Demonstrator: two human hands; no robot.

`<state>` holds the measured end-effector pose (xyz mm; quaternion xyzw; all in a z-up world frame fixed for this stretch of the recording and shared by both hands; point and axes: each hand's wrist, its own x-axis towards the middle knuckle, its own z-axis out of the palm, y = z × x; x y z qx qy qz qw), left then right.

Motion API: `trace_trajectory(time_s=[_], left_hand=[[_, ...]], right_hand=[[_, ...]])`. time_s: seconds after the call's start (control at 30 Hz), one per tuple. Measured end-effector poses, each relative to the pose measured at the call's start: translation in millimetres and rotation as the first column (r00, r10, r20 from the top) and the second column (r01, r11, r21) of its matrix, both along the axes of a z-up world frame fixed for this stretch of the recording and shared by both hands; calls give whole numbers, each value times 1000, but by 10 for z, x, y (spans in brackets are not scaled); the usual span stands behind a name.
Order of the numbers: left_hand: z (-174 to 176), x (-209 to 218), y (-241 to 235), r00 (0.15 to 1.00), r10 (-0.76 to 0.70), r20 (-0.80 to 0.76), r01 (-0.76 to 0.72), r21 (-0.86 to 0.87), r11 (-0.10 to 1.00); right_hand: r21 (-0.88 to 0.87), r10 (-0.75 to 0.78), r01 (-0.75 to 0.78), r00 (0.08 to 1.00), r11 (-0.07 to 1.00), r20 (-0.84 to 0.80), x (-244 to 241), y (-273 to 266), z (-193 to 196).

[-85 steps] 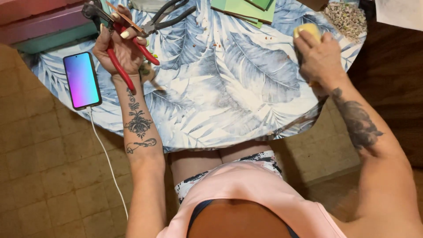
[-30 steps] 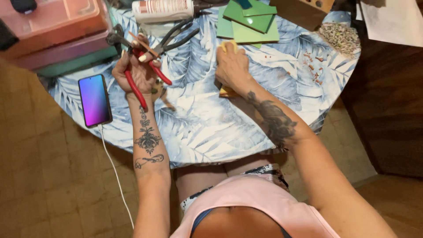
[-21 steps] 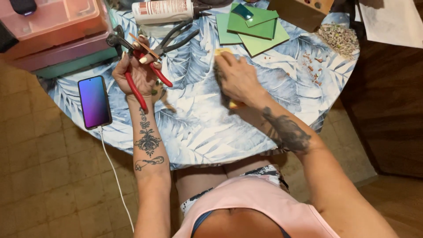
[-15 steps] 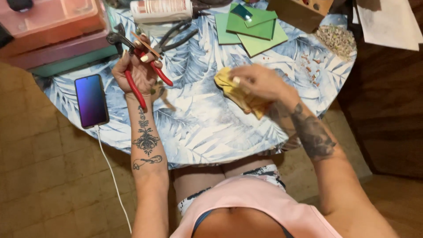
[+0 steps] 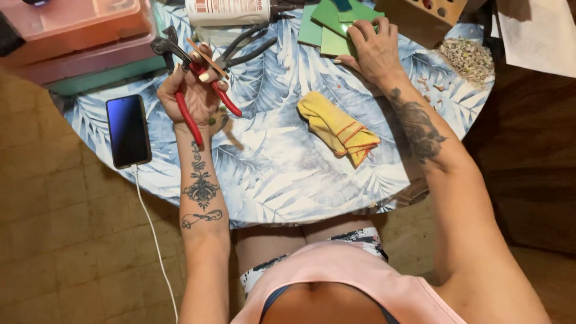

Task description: Cutting small green tiles using tile nippers and cleaning the workspace with a sponge

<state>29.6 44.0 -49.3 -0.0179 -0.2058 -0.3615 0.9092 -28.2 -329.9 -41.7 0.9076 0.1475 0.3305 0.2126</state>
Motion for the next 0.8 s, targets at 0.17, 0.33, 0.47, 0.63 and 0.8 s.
trace_trajectory(time_s=[0.17, 0.33, 0.47, 0.63, 0.8], left_hand=[[2, -1, -3, 1000, -25, 16, 25, -8, 1000], [7, -24, -11, 999, -28, 45, 27, 29, 999], [15, 8, -21, 998, 1, 55, -2, 18, 1000], [6, 1, -35, 999, -18, 27, 17, 16, 1000], [32, -18, -52, 999, -27, 31, 26, 20, 999]], right_hand=[[12, -151, 151, 981, 989, 122, 290, 37, -169], [131, -229, 220, 972, 967, 59, 101, 341, 105], [485, 147, 373, 654, 791, -742, -705, 1178, 891], [363, 179, 38, 819, 931, -546, -1049, 1251, 335], [407, 130, 9, 941, 914, -313, -570, 1384, 315]])
